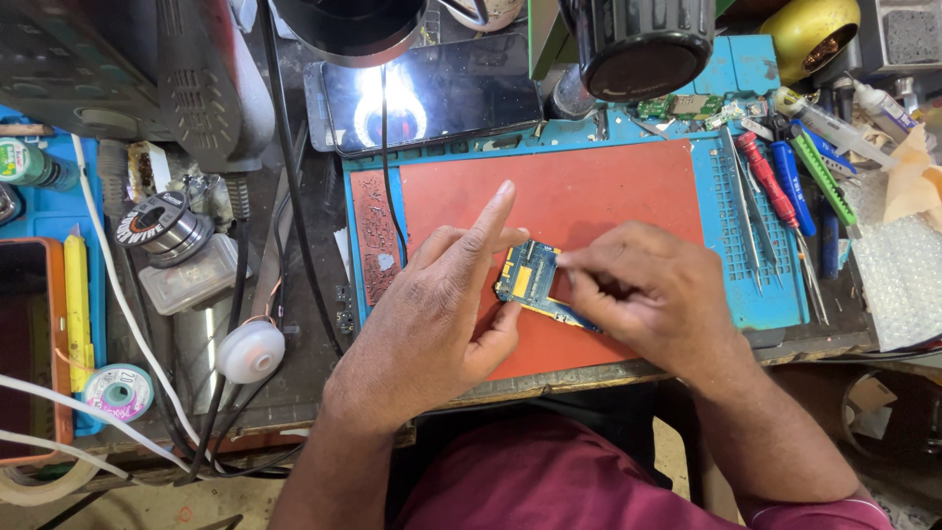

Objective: The person cleans and scrapes a small L-shaped circuit board on a red mat using a metal tool, a cloth, and a soldering iron. They repeatedly wipe the board and scrape its surface while working at a cluttered electronics repair bench.

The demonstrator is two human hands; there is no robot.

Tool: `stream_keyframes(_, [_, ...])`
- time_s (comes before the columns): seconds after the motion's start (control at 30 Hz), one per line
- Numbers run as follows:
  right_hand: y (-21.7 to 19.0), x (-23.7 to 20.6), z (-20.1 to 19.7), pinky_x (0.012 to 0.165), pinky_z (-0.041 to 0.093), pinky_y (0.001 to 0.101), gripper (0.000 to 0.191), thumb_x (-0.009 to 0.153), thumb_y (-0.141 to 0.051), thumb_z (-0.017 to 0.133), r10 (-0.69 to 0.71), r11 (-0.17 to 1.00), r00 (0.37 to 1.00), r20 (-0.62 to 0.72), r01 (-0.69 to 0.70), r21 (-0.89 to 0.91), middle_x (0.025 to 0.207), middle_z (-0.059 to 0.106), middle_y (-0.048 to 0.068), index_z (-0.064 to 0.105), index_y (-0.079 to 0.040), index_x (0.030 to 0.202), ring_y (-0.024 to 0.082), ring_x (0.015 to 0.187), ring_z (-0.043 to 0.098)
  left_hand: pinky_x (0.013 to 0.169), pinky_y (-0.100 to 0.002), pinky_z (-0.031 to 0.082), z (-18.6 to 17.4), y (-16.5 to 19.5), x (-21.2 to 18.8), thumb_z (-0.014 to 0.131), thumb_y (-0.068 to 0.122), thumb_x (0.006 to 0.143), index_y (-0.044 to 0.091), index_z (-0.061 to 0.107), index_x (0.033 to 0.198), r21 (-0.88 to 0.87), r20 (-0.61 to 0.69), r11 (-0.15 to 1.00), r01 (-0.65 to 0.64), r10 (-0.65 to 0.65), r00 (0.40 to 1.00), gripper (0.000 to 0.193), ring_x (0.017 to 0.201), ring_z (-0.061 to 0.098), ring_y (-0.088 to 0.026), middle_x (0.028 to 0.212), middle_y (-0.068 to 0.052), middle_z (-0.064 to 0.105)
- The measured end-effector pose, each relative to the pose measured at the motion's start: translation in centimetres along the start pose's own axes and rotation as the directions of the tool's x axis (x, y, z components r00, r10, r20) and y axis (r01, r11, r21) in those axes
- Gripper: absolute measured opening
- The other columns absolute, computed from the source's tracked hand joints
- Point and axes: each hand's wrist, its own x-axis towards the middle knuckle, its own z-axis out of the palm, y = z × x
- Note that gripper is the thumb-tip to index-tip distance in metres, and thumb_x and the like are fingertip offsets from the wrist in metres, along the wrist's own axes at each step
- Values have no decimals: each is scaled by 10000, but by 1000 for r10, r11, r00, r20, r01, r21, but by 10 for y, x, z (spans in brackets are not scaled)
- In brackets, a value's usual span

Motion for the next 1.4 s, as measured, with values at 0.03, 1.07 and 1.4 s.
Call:
stream_keyframes(0.03, [0,0,0,504,471,263,184,819,-78,820,72,997,997,-21,-72,-33,799,689,33,791,-82,1001,113,579,622,947,-408,516,0,0,0,726,45,831,-60,260,1580,-1,3,1000,8,-8,1000,888,1025,610,-274,1307,-110,681])
stream_keyframes(1.07, [6,-10,-18,560,525,246,234,814,-28,758,37,997,998,-48,-33,74,889,726,35,777,-90,1039,120,655,684,977,-415,518,1,-1,-1,745,53,823,-50,236,1592,45,-40,998,-45,47,998,928,1129,621,-303,1312,-130,668])
stream_keyframes(1.4, [17,-56,-54,585,558,283,168,799,-116,790,304,927,947,-105,-319,-198,863,758,49,785,-99,966,156,669,719,918,-439,505,10,13,-7,859,143,760,-46,245,1563,192,-172,977,96,-63,983,1028,1029,627,-304,1106,-137,648])
